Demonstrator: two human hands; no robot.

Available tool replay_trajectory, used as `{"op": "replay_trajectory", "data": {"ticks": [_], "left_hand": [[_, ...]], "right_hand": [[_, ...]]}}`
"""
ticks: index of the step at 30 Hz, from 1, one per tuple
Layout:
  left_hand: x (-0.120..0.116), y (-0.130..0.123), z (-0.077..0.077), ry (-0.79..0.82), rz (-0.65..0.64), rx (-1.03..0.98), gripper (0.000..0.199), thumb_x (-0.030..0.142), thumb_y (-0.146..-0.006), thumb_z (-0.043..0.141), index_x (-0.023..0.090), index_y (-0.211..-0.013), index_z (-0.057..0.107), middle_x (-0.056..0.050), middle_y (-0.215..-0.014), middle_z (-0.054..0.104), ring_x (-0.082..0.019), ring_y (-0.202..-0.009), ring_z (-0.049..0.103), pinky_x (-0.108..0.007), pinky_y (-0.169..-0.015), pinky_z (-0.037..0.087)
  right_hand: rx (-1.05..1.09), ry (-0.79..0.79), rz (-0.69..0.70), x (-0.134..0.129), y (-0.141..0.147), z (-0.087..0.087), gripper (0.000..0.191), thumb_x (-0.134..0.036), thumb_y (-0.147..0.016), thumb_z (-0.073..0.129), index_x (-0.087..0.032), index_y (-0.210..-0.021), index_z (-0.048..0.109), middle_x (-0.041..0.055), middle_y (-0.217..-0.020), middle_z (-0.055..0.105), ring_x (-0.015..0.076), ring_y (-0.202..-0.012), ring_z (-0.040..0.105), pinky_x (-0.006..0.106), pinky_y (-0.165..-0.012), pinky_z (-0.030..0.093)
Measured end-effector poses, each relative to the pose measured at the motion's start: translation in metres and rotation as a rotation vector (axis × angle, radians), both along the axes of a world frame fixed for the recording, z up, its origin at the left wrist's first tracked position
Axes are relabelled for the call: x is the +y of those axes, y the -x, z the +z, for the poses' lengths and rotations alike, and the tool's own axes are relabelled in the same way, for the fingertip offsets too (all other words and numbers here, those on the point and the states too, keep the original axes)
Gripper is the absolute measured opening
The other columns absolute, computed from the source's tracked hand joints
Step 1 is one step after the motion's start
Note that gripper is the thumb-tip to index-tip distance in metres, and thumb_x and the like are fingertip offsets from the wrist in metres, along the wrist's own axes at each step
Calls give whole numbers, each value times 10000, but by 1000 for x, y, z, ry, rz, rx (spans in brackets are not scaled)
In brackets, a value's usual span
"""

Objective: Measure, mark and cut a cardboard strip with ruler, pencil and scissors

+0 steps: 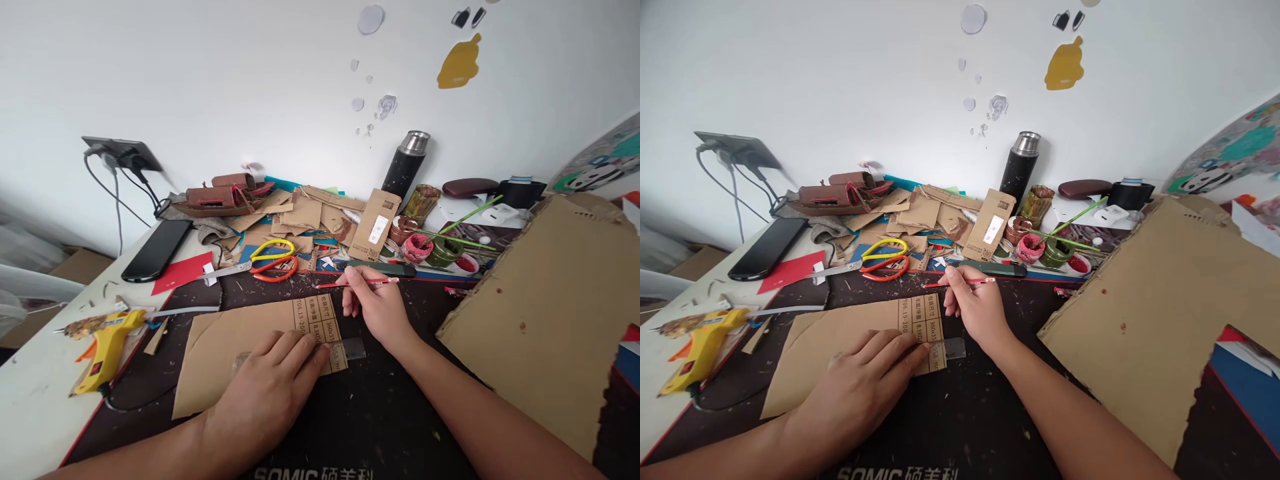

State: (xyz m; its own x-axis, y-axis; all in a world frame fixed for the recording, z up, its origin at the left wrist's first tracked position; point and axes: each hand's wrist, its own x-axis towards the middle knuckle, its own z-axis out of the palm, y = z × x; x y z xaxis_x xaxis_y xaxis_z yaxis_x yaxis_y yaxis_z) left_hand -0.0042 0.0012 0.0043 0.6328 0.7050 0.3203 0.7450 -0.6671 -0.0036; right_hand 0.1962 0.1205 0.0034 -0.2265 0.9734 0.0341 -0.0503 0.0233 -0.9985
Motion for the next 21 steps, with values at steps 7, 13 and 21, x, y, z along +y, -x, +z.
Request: {"op": "replay_trajectory", "data": {"ticks": [7,13,21], "left_hand": [[2,-1,2,-55,52,-39,321,164,-1098,473,150,-1323,701,-106,-1288,772,-313,-1184,690,-479,-1029,532],[9,9,-3,-92,179,67,486,417,-1127,522,62,-1429,661,-243,-1416,715,-451,-1309,665,-593,-1017,579],[-2,7,11,21,-351,-112,285,191,-1119,538,118,-1322,725,-126,-1370,785,-276,-1337,711,-408,-1119,594]], "right_hand": [[-10,4,12,0,0,1,574,-757,-942,701,-193,-832,720,-24,-552,625,126,-446,599,219,-432,418],[-24,0,7,-1,1,1,553,-738,-956,691,-198,-839,724,-24,-556,622,132,-449,600,231,-434,423],[-27,2,13,-1,1,0,550,-736,-958,688,-200,-839,726,-23,-556,622,132,-452,596,233,-433,429]]}}
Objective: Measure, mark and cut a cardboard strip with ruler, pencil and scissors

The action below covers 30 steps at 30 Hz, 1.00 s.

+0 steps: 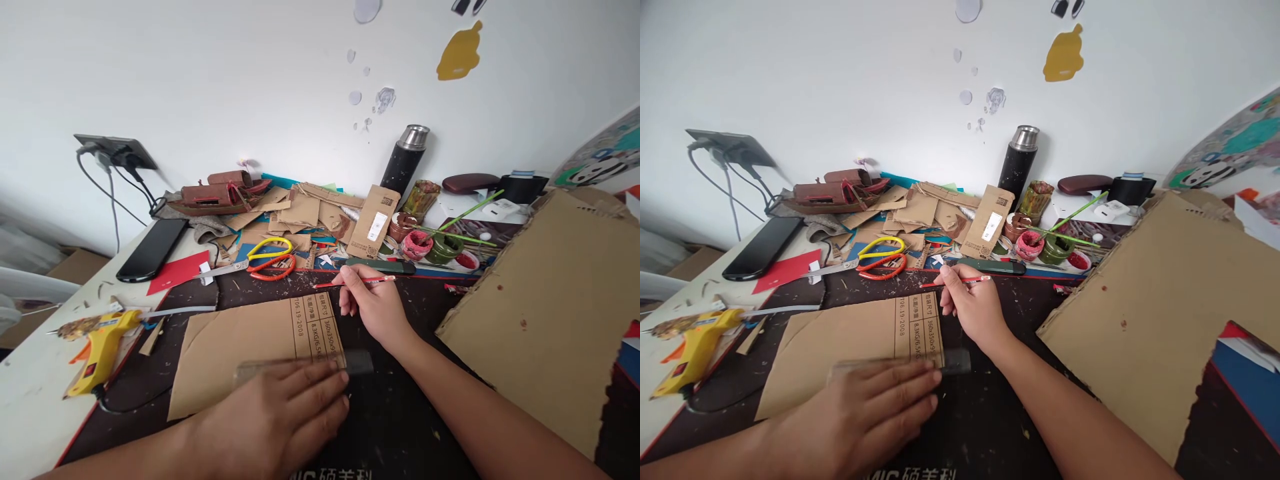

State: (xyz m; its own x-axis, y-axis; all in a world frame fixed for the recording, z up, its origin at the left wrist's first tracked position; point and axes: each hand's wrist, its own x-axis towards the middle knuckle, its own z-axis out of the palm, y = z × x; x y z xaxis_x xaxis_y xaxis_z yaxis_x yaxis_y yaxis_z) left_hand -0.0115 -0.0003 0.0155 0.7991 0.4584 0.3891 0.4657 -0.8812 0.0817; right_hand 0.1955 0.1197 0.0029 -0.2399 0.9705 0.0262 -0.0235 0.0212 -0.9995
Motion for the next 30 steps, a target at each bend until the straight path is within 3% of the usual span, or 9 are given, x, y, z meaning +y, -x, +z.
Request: {"op": "replay_trajectory", "data": {"ticks": [2,5,7,12,19,30], "left_hand": [[-2,0,4,25,-27,-55,288,162,-1107,534,113,-1322,719,-116,-1390,781,-274,-1337,714,-407,-1116,598],[0,-1,6,5,125,-125,294,114,-1090,523,103,-1321,705,-119,-1376,788,-273,-1304,733,-408,-1091,611],[3,-2,6,8,179,-126,275,184,-1109,549,105,-1323,702,-119,-1362,795,-279,-1271,751,-417,-1069,622],[1,-7,2,105,-5,-5,545,562,-1135,522,114,-1405,676,-136,-1431,757,-326,-1280,742,-493,-1089,602],[-6,-10,-12,84,64,-29,293,281,-1123,598,131,-1351,705,-97,-1390,782,-282,-1340,694,-440,-1176,525],[6,-4,-6,63,101,-49,303,134,-1124,474,136,-1325,702,-89,-1351,792,-272,-1282,690,-423,-1123,516]], "right_hand": [[2,1,3,0,0,0,547,-732,-959,692,-199,-842,727,-24,-558,623,131,-455,597,231,-436,432],[5,-4,4,0,0,0,551,-736,-955,698,-199,-837,730,-22,-565,627,132,-461,599,233,-438,443],[10,-3,6,0,1,-1,558,-743,-951,699,-198,-836,731,-21,-568,629,132,-460,601,233,-436,446],[13,-2,13,0,1,-1,548,-730,-961,698,-197,-839,731,-21,-568,629,130,-461,600,229,-438,446],[3,-2,27,0,1,-2,531,-714,-970,691,-201,-839,732,-23,-574,627,130,-464,597,231,-440,450],[11,14,11,2,0,-1,563,-745,-948,695,-194,-839,727,-24,-562,624,128,-451,602,225,-428,434]]}}
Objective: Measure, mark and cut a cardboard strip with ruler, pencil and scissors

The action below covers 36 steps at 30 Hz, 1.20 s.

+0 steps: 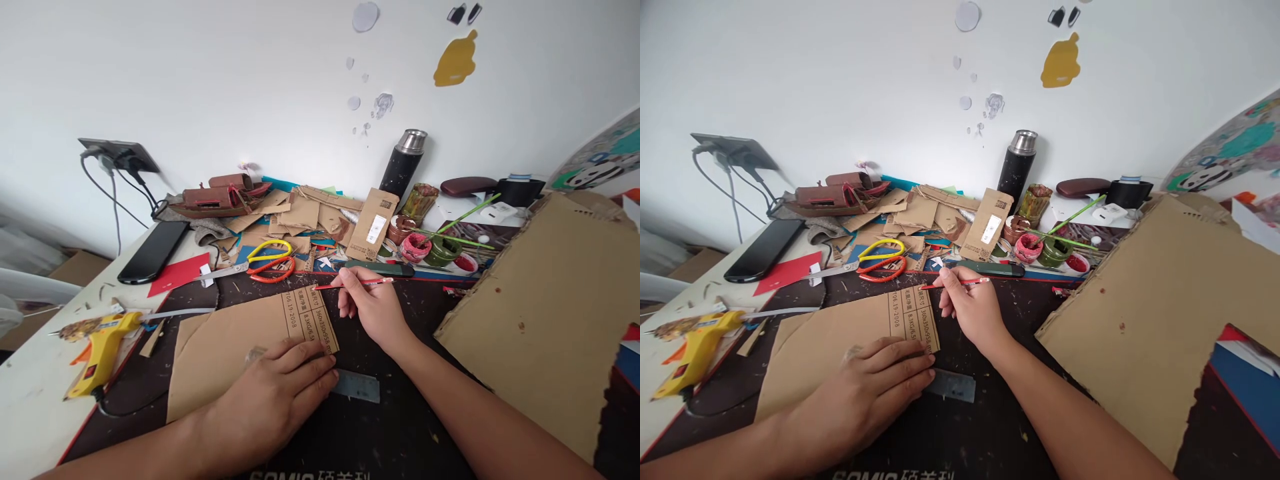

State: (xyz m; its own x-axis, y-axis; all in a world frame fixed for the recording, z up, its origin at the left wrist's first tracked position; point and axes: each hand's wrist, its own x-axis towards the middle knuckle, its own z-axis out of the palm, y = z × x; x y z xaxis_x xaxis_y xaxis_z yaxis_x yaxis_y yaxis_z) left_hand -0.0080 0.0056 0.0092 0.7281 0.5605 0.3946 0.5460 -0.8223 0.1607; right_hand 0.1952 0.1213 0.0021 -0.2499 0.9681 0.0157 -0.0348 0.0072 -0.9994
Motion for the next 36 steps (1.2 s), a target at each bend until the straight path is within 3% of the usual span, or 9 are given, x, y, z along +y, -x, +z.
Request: {"op": "replay_trajectory", "data": {"ticks": [13,18,21,24,27,30,36], "left_hand": [[-2,-5,6,27,-19,-12,313,96,-1102,461,119,-1357,641,-100,-1101,757,-231,-940,695,-367,-873,566],[-4,-5,-2,27,50,-3,412,75,-1076,474,102,-1477,563,-83,-1026,735,-241,-828,684,-381,-734,570],[-4,-5,-4,13,111,0,346,125,-1078,541,126,-1418,602,-75,-1008,740,-247,-813,690,-388,-708,582],[-2,-6,-3,37,187,23,253,209,-1059,622,168,-1306,658,-87,-1085,765,-278,-900,726,-420,-748,626],[0,-6,-2,21,230,49,283,244,-1046,638,181,-1320,670,-125,-1367,748,-352,-1222,714,-511,-954,642],[3,-6,-5,14,226,77,392,260,-1052,618,180,-1436,628,-132,-1579,646,-361,-1464,595,-559,-1148,561],[3,-6,-8,9,213,178,492,239,-1014,643,140,-1492,589,-179,-1598,624,-381,-1474,603,-593,-1172,543]], "right_hand": [[-6,7,-15,1,-2,0,578,-773,-931,697,-206,-821,722,-16,-546,625,141,-443,604,232,-418,429],[5,11,-17,2,-3,1,591,-784,-920,704,-202,-816,721,-15,-531,621,136,-434,592,225,-419,424],[9,14,-16,2,-2,1,590,-781,-918,711,-202,-806,717,-13,-534,623,136,-438,595,224,-424,425],[11,18,-18,2,-2,1,590,-780,-912,719,-203,-788,708,-12,-537,623,136,-440,598,224,-424,425],[14,24,-21,1,-2,1,597,-786,-908,721,-200,-792,708,-10,-545,628,131,-439,598,218,-426,423],[19,31,-22,2,-2,1,611,-798,-898,725,-196,-793,704,-11,-546,630,127,-434,597,212,-424,418],[23,30,-22,1,-2,1,619,-802,-889,734,-191,-797,705,-16,-546,628,122,-435,600,202,-427,421]]}}
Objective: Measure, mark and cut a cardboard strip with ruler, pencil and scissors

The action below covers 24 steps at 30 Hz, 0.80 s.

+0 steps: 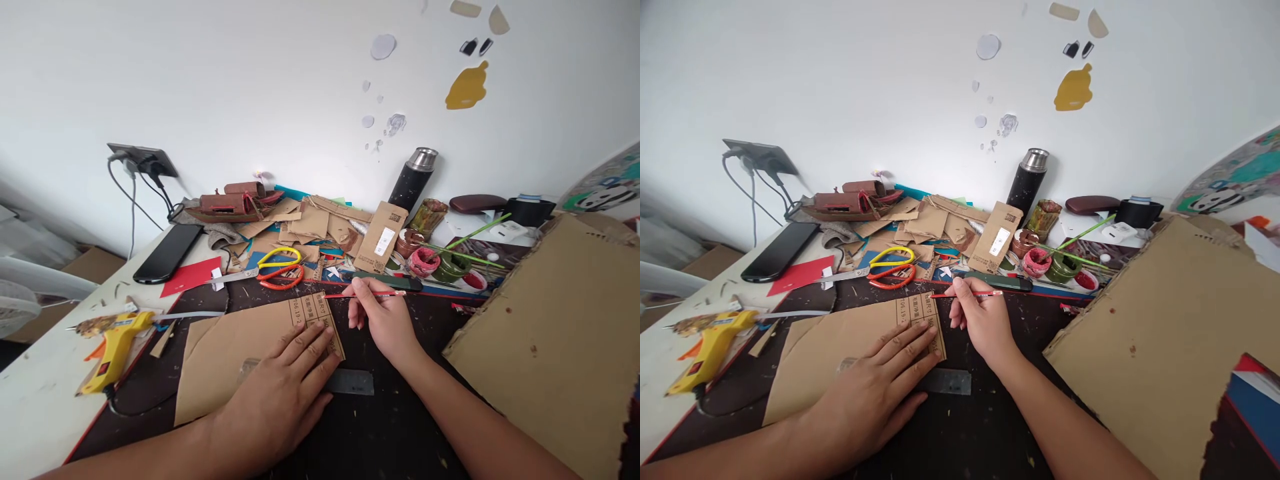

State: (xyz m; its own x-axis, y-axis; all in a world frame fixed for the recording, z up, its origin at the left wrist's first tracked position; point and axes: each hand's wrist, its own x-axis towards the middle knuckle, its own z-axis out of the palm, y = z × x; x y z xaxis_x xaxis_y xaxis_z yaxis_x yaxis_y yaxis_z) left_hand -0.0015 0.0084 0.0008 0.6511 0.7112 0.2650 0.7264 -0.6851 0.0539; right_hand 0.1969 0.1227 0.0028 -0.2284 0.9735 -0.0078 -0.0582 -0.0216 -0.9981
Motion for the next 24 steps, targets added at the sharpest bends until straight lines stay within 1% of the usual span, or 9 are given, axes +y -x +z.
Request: {"op": "replay_trajectory", "data": {"ticks": [2,5,7,10,19,24], "left_hand": [[-1,-1,0,-10,5,-11,449,268,-1051,613,148,-1483,598,-164,-1595,631,-371,-1462,616,-582,-1173,543],[-2,-2,-2,-13,3,-45,368,306,-1119,543,172,-1452,623,-115,-1554,678,-327,-1418,654,-536,-1176,540],[-3,-3,-4,-10,-6,-65,314,297,-1137,523,182,-1401,651,-97,-1519,704,-304,-1394,668,-511,-1177,534],[-3,-4,-5,-11,-13,-92,257,266,-1140,518,190,-1327,677,-91,-1495,718,-299,-1388,668,-506,-1170,532],[-2,-4,-2,-54,-18,-112,262,254,-1158,470,180,-1294,681,-97,-1460,738,-300,-1344,697,-492,-1129,557],[-3,-3,-4,-45,-33,-107,277,246,-1148,500,164,-1358,660,-101,-1453,745,-296,-1326,708,-488,-1101,579]], "right_hand": [[0,1,-1,0,0,0,620,-803,-891,731,-190,-800,707,-16,-550,630,119,-433,596,200,-425,416],[-4,-2,3,0,0,0,614,-796,-892,735,-191,-795,709,-16,-549,628,119,-433,596,201,-425,418],[-7,-3,4,0,0,0,610,-793,-890,739,-191,-794,710,-16,-549,628,120,-434,596,202,-425,419],[-12,-1,3,0,0,0,616,-798,-882,745,-190,-791,711,-15,-547,627,121,-434,595,203,-424,420],[-8,-3,5,0,0,-1,616,-796,-880,751,-188,-789,712,-14,-545,628,120,-437,600,199,-422,422],[-3,-16,8,0,-1,-2,608,-790,-899,736,-190,-802,716,-18,-547,626,116,-438,602,195,-425,428]]}}
